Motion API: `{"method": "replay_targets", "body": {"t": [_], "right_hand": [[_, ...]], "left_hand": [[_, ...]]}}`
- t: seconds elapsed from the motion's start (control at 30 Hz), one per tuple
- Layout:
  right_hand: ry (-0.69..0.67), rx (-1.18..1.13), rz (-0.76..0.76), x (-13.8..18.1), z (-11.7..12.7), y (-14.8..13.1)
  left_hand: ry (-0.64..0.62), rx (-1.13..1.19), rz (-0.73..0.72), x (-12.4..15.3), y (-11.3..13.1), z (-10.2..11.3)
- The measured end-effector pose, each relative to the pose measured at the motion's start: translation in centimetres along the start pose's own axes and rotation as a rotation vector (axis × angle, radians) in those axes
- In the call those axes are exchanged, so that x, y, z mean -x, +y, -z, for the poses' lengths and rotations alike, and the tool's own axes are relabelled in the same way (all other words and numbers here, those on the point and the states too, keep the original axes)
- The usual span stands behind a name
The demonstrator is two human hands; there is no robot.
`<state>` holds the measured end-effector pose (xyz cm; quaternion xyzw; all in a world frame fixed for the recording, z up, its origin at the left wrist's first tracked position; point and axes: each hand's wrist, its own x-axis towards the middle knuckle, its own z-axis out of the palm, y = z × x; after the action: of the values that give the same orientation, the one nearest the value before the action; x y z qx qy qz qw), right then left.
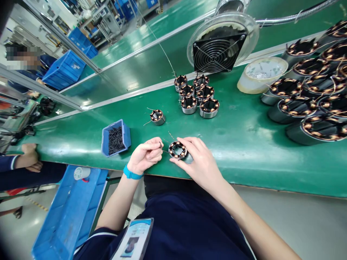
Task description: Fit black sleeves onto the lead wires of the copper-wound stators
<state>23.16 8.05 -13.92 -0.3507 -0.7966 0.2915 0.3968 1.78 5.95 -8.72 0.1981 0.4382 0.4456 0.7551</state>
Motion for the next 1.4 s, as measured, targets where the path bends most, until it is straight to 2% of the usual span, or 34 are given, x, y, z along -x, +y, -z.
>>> {"method": "replay_targets", "body": {"t": [0.2, 0.33, 0.7, 0.9, 1.23, 1.4], "right_hand": [[-0.004, 0.001, 0.002, 0.0, 0.1, -0.1], [-0.007, 0.003, -0.001, 0.0, 0.0, 0.0], [-0.001, 0.004, 0.016, 0.0, 0.1, 0.0], [0.013, -0.003, 0.031, 0.0, 0.0, 0.0], [0.005, -0.007, 0.018, 0.1, 0.1, 0.0], [0.004, -0.008, 0.014, 0.0, 0.0, 0.0]], "left_hand": [[0.248, -0.250, -0.363, 0.1, -0.2, -0.5], [0.294, -0.425, -0.475, 0.2, -0.3, -1.0], [0.260, -0.560, -0.467, -0.1, -0.3, -0.9], [0.277, -0.548, -0.509, -0.1, 0.2, -0.8], [0.199, -0.572, -0.457, 0.1, 0.4, -1.1], [0.211, -0.567, -0.475, 0.1, 0.7, -1.0]]}}
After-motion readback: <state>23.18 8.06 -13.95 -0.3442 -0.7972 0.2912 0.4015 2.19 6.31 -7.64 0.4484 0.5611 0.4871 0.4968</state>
